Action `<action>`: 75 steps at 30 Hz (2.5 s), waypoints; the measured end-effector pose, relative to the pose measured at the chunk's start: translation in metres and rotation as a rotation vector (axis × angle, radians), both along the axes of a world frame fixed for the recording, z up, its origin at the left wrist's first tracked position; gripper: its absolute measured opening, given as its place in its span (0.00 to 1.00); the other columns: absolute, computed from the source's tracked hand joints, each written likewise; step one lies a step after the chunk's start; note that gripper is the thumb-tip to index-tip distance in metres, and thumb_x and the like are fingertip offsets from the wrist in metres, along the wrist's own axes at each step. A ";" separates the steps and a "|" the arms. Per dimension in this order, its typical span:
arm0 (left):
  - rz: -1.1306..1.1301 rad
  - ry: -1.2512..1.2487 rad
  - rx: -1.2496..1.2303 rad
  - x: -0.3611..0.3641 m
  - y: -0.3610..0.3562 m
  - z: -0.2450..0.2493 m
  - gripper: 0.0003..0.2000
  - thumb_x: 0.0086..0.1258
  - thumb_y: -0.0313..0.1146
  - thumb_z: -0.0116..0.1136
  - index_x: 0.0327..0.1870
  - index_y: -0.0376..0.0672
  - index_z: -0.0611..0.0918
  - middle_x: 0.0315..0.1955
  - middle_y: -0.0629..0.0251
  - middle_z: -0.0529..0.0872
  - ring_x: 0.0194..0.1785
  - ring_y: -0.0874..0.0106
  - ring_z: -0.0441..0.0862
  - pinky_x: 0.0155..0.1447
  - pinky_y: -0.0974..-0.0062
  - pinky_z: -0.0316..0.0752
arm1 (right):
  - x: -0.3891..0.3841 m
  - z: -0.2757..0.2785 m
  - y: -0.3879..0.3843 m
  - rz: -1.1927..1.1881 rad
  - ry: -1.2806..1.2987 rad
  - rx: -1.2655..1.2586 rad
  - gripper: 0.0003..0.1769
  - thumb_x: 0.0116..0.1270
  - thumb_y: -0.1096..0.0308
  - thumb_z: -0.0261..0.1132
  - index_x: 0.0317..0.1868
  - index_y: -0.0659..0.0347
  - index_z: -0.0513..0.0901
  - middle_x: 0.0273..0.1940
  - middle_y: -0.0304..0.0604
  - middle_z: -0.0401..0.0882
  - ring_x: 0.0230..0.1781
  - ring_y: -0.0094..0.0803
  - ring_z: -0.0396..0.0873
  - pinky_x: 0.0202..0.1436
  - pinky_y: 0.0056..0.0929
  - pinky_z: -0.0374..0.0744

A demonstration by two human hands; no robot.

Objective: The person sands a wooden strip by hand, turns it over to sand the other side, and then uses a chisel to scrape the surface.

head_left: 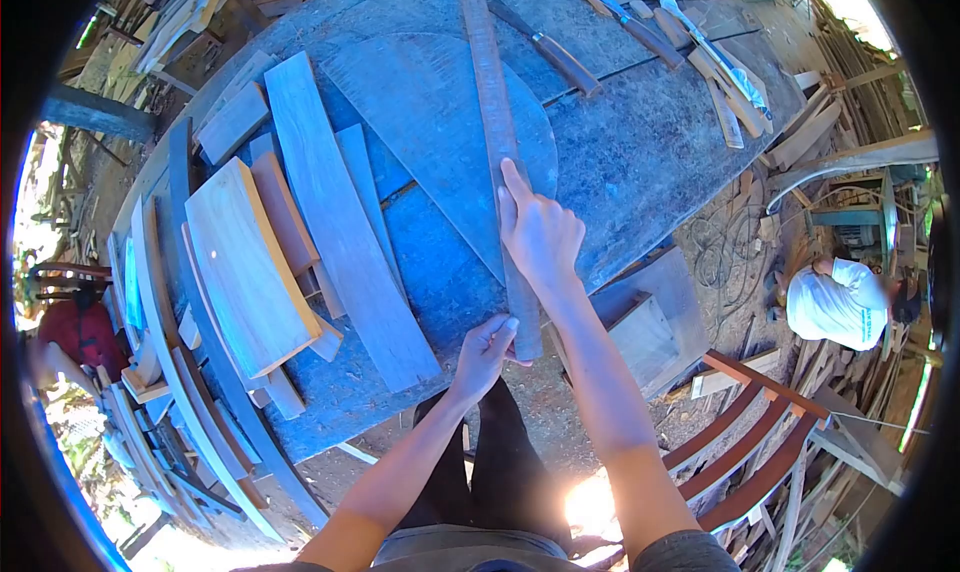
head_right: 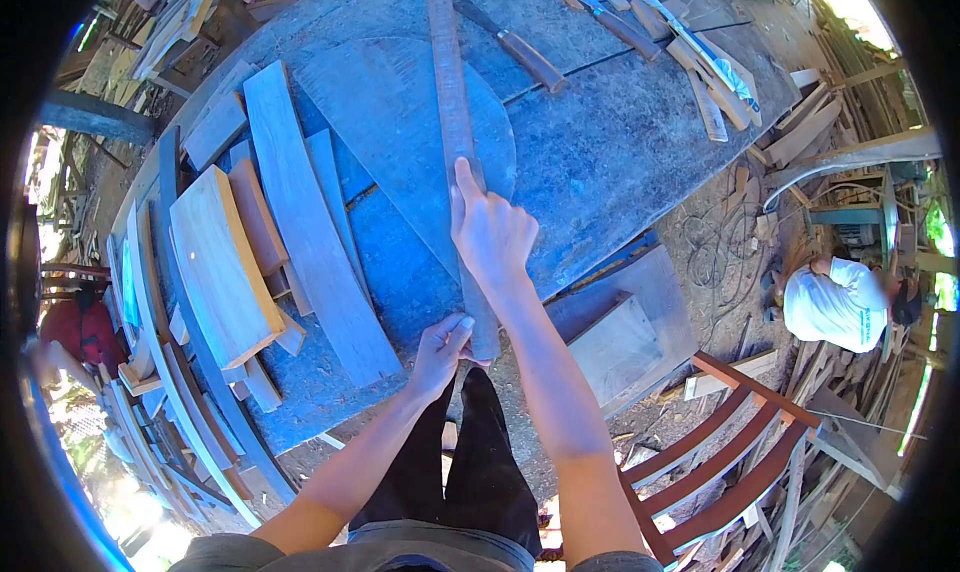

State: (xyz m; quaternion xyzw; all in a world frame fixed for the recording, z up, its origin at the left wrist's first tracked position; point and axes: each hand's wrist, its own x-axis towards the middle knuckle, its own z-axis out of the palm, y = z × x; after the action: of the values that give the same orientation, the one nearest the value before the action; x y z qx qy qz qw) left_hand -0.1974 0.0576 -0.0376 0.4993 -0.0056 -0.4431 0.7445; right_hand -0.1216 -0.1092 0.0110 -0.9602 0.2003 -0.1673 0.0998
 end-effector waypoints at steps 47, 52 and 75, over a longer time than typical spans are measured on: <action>-0.234 0.070 0.158 0.016 -0.012 0.002 0.16 0.78 0.41 0.61 0.56 0.37 0.83 0.38 0.68 0.89 0.36 0.82 0.84 0.36 0.77 0.81 | 0.091 0.031 -0.029 -0.079 0.284 0.024 0.20 0.77 0.54 0.56 0.66 0.40 0.79 0.28 0.56 0.86 0.28 0.55 0.87 0.32 0.55 0.83; -0.265 0.006 0.174 0.013 -0.011 -0.002 0.16 0.78 0.41 0.61 0.55 0.37 0.83 0.38 0.68 0.90 0.36 0.82 0.85 0.35 0.78 0.80 | 0.125 0.020 -0.043 -0.059 0.225 -0.043 0.19 0.76 0.54 0.56 0.64 0.42 0.78 0.25 0.53 0.85 0.26 0.54 0.86 0.29 0.54 0.82; -0.324 0.055 0.332 0.017 -0.006 0.008 0.16 0.78 0.39 0.60 0.57 0.37 0.83 0.45 0.65 0.89 0.46 0.76 0.87 0.46 0.71 0.88 | 0.195 0.013 -0.091 0.060 0.139 -0.017 0.18 0.76 0.56 0.58 0.62 0.46 0.80 0.21 0.50 0.84 0.23 0.50 0.86 0.24 0.49 0.81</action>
State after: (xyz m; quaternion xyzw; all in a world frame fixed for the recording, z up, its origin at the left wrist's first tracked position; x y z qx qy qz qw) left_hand -0.1803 0.0519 -0.0299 0.5952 0.0075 -0.5651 0.5713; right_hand 0.0732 -0.2002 0.0239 -0.9759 0.1763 -0.0986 0.0824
